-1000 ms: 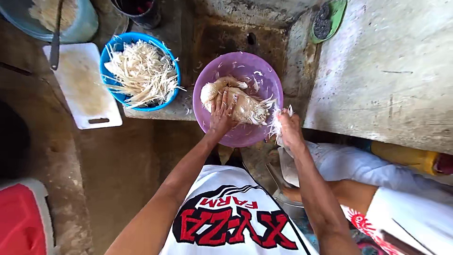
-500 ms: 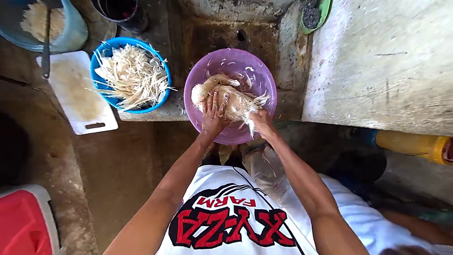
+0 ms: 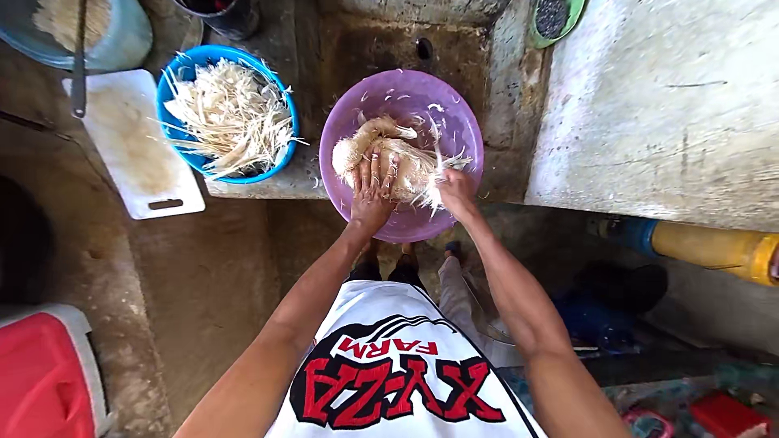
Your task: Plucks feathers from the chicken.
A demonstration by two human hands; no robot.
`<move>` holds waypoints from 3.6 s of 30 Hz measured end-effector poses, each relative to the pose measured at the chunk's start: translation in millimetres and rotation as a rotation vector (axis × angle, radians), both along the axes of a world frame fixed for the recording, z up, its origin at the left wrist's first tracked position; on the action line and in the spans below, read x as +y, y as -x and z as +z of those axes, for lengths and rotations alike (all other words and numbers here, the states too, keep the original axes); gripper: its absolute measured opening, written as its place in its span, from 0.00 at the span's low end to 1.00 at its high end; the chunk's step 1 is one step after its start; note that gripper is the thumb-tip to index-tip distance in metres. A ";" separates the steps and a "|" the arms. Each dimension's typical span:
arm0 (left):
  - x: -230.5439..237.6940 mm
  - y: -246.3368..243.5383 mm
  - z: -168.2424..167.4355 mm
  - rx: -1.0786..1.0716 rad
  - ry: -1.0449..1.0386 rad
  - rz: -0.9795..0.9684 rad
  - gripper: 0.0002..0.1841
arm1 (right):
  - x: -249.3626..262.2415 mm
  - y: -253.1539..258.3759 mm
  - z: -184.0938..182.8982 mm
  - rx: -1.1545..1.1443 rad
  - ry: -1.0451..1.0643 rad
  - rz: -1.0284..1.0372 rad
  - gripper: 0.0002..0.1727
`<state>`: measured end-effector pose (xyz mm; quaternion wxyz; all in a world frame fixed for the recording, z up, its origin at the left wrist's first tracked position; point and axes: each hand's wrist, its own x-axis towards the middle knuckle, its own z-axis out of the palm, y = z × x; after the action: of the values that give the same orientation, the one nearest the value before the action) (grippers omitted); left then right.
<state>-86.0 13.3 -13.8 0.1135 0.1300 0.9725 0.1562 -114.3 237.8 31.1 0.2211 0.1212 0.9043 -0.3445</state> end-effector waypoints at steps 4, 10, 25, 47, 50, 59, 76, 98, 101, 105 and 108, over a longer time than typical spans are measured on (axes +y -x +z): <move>-2.9 -2.2 -1.6 0.032 0.006 0.000 0.51 | 33.2 5.9 26.4 0.096 -0.035 -0.108 0.17; 0.2 -0.5 -2.7 0.010 0.013 0.001 0.51 | 0.6 13.9 9.0 -0.003 -0.443 0.504 0.27; -4.8 0.2 -4.5 0.054 -0.042 -0.001 0.48 | 24.8 23.8 38.3 -0.064 -0.266 0.433 0.17; -15.0 5.6 -1.3 -0.010 -0.094 -0.047 0.44 | -22.3 42.5 121.0 0.211 0.300 0.025 0.14; -17.6 3.5 4.2 -0.023 -0.151 -0.026 0.42 | -84.7 62.8 148.0 0.365 0.188 0.222 0.14; -29.9 -7.1 36.0 -0.313 -0.178 0.055 0.25 | -353.9 136.0 62.4 0.331 -0.082 0.778 0.23; -41.6 -7.4 33.1 -0.225 -0.254 0.023 0.30 | -384.0 155.3 35.2 0.316 -0.049 0.836 0.25; -9.6 -14.4 38.9 -0.213 -0.317 0.238 0.33 | -366.5 140.6 55.8 0.564 0.107 0.795 0.19; -7.6 -7.5 25.3 -0.148 -0.232 0.142 0.37 | -344.1 148.9 55.8 0.456 0.150 0.791 0.22; -6.5 -7.4 16.1 -0.065 -0.272 0.130 0.42 | -270.8 154.5 83.5 0.509 0.251 0.554 0.17; -6.3 -3.8 10.2 -0.048 -0.303 0.138 0.50 | -188.4 169.3 96.2 0.485 0.208 0.458 0.15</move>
<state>-82.1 6.9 -3.6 0.1048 0.0749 0.9415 0.3113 -283.6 49.5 127.3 0.0826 -0.1935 0.8943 -0.3949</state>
